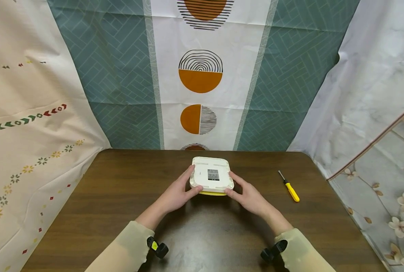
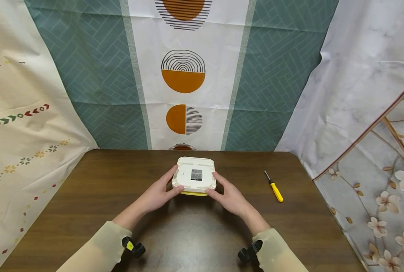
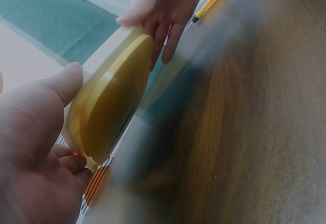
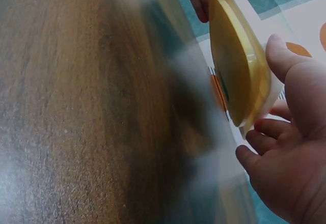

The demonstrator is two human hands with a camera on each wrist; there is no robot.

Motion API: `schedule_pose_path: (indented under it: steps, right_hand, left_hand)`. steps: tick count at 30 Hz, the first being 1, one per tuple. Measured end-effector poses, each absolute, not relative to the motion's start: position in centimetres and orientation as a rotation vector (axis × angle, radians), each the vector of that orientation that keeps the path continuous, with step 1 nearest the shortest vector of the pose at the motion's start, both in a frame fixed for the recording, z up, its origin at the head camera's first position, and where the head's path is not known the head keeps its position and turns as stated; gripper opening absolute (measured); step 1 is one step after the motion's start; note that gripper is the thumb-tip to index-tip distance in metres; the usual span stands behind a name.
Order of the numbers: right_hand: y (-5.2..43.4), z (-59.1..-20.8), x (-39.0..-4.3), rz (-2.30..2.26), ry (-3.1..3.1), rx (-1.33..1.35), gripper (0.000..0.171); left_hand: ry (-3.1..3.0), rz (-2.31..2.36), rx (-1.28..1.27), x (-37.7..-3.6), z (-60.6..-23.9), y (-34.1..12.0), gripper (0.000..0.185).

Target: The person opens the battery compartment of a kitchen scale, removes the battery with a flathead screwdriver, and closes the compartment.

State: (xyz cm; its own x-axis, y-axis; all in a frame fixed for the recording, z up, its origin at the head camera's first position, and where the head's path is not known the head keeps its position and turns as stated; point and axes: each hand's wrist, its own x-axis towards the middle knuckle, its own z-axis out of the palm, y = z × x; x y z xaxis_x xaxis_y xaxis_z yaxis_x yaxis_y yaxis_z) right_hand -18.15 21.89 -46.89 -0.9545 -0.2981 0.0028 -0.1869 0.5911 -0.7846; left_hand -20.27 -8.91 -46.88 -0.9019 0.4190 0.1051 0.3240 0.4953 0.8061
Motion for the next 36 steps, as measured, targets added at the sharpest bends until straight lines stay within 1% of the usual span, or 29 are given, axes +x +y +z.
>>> schedule_pose_path:
  steps: [6, 11, 18, 36]
  right_hand:
    - [22.1, -47.3, -18.0, -1.270, 2.672, -0.407, 0.088]
    - [22.3, -47.7, -17.9, -1.232, 2.681, -0.425, 0.085]
    - [22.5, -48.1, -17.5, -1.192, 2.690, -0.454, 0.084]
    - [22.3, -48.7, -17.3, -1.086, 2.780, -0.516, 0.093]
  left_hand:
    - [2.640, 1.365, 0.650, -20.2, -47.2, -9.0, 0.097]
    - [2.643, 1.351, 0.643, -20.1, -47.5, -8.9, 0.094]
    - [2.643, 1.311, 0.647, -19.7, -47.5, -8.9, 0.095]
    - [2.679, 1.195, 0.647, -19.3, -48.7, -8.6, 0.098]
